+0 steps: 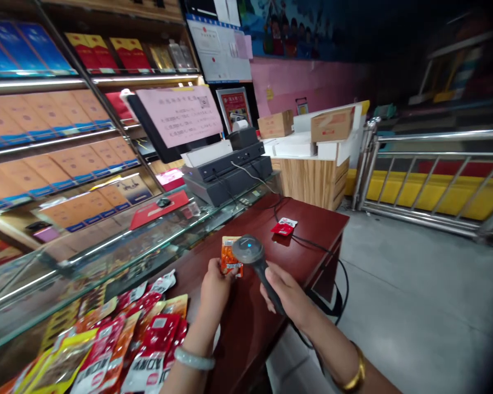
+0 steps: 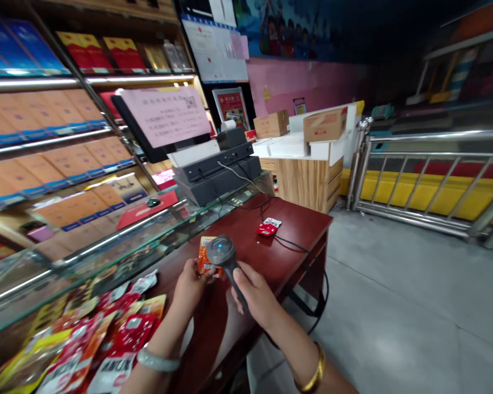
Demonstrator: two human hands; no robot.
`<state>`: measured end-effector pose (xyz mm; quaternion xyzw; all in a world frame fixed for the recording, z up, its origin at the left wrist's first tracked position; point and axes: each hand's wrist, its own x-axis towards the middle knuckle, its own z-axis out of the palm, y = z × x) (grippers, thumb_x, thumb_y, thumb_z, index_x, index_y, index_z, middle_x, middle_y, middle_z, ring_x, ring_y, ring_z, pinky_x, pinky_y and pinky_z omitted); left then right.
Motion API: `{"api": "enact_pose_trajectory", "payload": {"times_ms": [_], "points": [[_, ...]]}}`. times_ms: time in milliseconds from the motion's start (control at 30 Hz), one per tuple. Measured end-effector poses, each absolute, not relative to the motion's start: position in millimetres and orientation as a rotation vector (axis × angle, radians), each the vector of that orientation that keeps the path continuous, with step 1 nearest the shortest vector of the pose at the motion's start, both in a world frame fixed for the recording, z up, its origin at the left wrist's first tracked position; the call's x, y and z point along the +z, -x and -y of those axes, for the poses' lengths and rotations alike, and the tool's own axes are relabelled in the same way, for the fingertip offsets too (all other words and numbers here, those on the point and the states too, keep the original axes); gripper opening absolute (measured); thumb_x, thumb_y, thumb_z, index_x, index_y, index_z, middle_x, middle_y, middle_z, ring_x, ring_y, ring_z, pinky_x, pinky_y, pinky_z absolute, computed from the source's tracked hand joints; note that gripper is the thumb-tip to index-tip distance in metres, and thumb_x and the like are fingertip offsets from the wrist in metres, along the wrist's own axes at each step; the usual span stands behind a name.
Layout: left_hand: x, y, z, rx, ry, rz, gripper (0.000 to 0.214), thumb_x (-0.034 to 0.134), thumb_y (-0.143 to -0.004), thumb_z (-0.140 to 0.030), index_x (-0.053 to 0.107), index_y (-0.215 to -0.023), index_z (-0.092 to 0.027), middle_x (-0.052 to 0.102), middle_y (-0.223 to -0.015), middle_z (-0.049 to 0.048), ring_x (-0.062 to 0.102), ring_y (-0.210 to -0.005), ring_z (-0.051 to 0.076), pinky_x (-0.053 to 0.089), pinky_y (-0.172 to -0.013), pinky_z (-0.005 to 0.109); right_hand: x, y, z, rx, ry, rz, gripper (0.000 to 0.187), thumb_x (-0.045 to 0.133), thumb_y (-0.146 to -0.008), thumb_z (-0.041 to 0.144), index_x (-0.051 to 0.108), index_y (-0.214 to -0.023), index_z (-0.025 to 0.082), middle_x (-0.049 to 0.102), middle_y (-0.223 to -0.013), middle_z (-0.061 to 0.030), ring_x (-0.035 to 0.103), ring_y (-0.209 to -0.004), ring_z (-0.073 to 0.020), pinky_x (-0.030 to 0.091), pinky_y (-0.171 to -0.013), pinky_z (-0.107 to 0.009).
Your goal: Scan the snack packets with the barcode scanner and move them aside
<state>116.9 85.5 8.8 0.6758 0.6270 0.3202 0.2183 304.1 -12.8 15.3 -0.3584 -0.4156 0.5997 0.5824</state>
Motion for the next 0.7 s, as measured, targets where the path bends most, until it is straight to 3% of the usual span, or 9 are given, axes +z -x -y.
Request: {"api": "enact_pose_trajectory", "payload": {"times_ms": [367,533,700], "points": [[18.7,-11.5,-7.7,1.012,-1.702,-2.043,0.030,0.064,-0.078,-0.040,0.050,-0.098,-0.022,0.072,-0.090,0.0071,0.069,-0.083,0.026,0.050,-0.074,0.036,27.3,-203.5,34.5,1.641,0.773,1.170,0.069,0.052,-0.084,0.079,0.056,-0.117,0.019,0.047,-0.055,0.0093,0.038,-0.041,-0.0090,0.032,-0.042,-0.023],[24.7,16.2,8.6,1.043,-1.609,-2.110,0.035,0.065,-0.078,-0.041,0.051,-0.104,-0.023,0.073,-0.103,0.0092,0.070,-0.090,0.026,0.050,-0.077,0.035,27.4,-179.8,37.0,1.689,0.756,1.180,0.066,0.055,-0.082,0.080,0.056,-0.110,0.020,0.047,-0.054,0.0097,0.038,-0.040,-0.0083,0.033,-0.041,-0.022],[50.2,63.5,15.4,0.894,-1.485,-2.515,0.041,0.058,-0.083,-0.052,0.050,-0.110,-0.022,0.073,-0.097,0.0113,0.071,-0.086,0.030,0.050,-0.071,0.037,25.3,-179.4,35.9,1.681,0.813,1.189,0.067,0.057,-0.080,0.081,0.058,-0.109,0.020,0.048,-0.054,0.0095,0.039,-0.040,-0.0083,0.033,-0.041,-0.022]]}}
